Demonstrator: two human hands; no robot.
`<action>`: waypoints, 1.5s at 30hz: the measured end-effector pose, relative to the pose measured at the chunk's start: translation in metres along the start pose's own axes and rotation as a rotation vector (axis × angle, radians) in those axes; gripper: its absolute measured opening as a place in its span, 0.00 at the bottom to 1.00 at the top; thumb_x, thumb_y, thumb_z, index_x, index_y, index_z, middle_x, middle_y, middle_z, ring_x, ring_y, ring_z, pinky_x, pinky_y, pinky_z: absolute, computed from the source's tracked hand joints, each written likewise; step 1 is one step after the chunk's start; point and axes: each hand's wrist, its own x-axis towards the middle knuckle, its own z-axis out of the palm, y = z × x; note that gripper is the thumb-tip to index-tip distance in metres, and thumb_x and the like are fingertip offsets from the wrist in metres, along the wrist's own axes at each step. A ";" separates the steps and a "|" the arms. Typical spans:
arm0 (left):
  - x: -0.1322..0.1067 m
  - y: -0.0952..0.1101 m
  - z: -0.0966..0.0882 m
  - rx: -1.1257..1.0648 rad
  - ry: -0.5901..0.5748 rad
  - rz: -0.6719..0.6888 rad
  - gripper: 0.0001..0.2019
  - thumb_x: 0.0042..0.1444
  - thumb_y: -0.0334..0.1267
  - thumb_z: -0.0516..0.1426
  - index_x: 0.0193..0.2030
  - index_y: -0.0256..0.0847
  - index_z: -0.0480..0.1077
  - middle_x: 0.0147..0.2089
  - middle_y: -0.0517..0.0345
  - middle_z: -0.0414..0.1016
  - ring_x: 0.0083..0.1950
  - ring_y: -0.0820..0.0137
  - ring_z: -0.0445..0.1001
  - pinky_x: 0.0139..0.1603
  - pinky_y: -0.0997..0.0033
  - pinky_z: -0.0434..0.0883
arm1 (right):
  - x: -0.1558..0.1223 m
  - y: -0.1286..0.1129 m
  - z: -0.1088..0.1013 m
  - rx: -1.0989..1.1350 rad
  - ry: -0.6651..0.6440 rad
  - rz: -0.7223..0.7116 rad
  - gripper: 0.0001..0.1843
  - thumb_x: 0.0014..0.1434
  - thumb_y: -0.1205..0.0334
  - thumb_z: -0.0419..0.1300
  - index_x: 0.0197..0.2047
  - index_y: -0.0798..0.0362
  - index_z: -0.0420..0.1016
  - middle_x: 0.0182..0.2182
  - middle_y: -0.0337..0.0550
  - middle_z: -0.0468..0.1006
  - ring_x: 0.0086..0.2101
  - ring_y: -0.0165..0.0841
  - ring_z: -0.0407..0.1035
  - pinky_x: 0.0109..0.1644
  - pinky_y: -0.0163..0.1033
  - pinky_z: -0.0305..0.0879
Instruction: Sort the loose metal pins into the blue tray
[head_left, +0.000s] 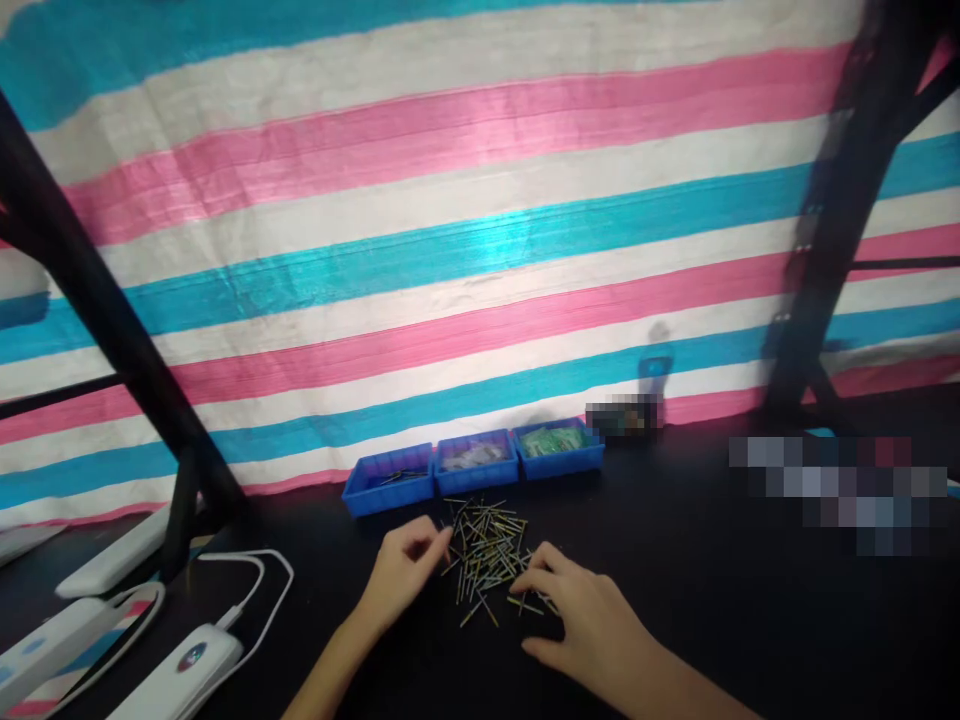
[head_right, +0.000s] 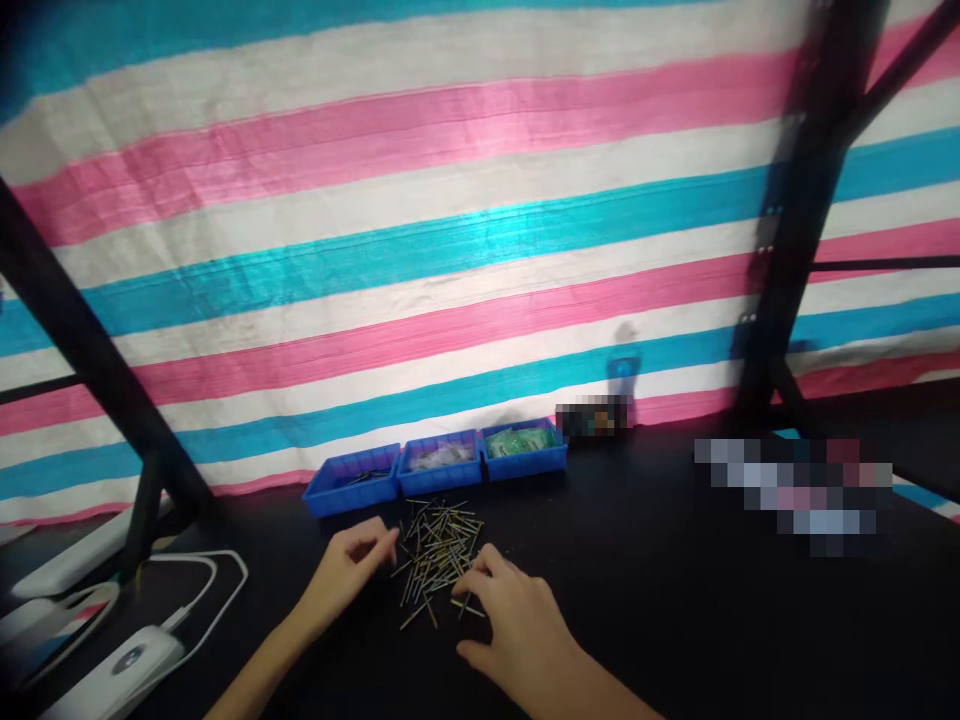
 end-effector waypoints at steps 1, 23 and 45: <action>-0.004 0.006 0.003 0.114 -0.055 0.026 0.22 0.56 0.48 0.49 0.18 0.36 0.66 0.20 0.61 0.66 0.23 0.76 0.64 0.25 0.76 0.58 | 0.001 0.001 -0.001 -0.027 0.002 0.058 0.22 0.42 0.63 0.67 0.43 0.42 0.70 0.42 0.35 0.68 0.34 0.32 0.69 0.33 0.34 0.60; -0.023 0.045 0.028 0.330 -0.408 0.191 0.07 0.54 0.41 0.54 0.28 0.42 0.67 0.30 0.65 0.69 0.29 0.77 0.67 0.28 0.79 0.58 | 0.003 0.016 0.005 -0.021 -0.035 0.038 0.15 0.49 0.66 0.63 0.41 0.41 0.70 0.38 0.29 0.71 0.29 0.27 0.67 0.30 0.32 0.53; -0.025 0.048 0.024 0.284 -0.407 0.268 0.02 0.54 0.38 0.54 0.33 0.43 0.64 0.34 0.63 0.68 0.32 0.74 0.67 0.31 0.77 0.60 | 0.009 0.012 0.002 -0.018 0.008 -0.025 0.07 0.56 0.64 0.57 0.38 0.43 0.73 0.36 0.31 0.75 0.35 0.29 0.69 0.36 0.31 0.57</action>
